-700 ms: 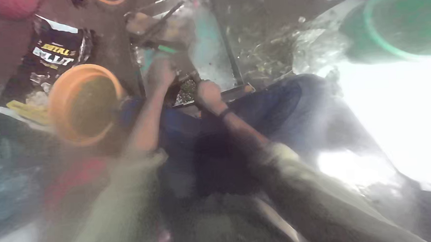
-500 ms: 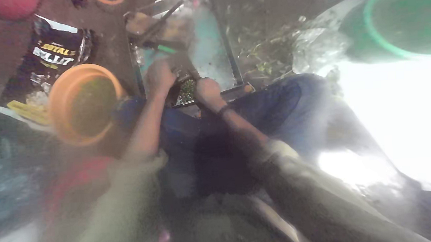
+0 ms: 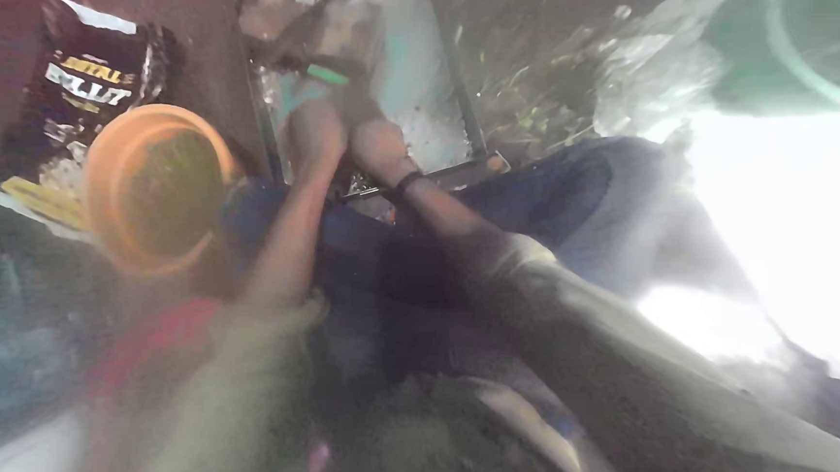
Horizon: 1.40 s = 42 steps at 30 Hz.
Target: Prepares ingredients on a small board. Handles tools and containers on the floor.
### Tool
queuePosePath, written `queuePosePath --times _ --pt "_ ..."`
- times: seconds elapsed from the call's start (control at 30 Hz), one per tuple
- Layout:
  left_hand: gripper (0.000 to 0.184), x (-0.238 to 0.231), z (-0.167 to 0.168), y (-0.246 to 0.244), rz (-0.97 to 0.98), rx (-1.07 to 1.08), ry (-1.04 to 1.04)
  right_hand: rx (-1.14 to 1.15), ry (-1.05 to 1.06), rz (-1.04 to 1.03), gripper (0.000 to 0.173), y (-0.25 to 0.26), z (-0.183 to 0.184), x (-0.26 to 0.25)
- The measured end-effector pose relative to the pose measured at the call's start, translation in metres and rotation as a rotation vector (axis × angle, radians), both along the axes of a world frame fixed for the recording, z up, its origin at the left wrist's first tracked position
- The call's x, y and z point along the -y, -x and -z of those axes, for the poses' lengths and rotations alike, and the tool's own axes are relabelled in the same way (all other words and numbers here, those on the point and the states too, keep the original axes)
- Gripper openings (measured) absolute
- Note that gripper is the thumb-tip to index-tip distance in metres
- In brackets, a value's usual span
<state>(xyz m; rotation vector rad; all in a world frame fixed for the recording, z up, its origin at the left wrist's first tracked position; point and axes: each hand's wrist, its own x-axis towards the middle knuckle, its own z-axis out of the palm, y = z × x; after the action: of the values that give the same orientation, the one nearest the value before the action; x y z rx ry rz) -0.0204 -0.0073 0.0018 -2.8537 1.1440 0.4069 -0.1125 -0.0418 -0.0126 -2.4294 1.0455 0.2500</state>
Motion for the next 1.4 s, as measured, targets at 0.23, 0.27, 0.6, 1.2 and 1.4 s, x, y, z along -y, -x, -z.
queuePosePath --times 0.23,0.27,0.6,1.2,1.4 --pt "0.023 0.002 -0.004 0.001 0.048 0.029 -0.032 -0.02 0.041 0.063 0.043 0.024 0.014 -0.026" --pt "0.023 0.003 -0.005 0.0 0.045 0.014 -0.025 -0.012 0.037 0.082 0.043 0.037 0.013 -0.033" --pt "0.022 -0.001 0.004 -0.002 0.028 0.006 0.025 -0.027 -0.051 0.035 0.027 0.02 -0.018 -0.013" --pt "0.022 -0.004 0.015 -0.016 0.098 -0.017 0.055 0.0 0.002 0.064 0.03 0.041 -0.013 -0.029" --pt "0.022 -0.008 0.013 -0.007 0.02 0.001 0.029 0.012 -0.041 0.015 0.039 -0.003 0.004 -0.012"
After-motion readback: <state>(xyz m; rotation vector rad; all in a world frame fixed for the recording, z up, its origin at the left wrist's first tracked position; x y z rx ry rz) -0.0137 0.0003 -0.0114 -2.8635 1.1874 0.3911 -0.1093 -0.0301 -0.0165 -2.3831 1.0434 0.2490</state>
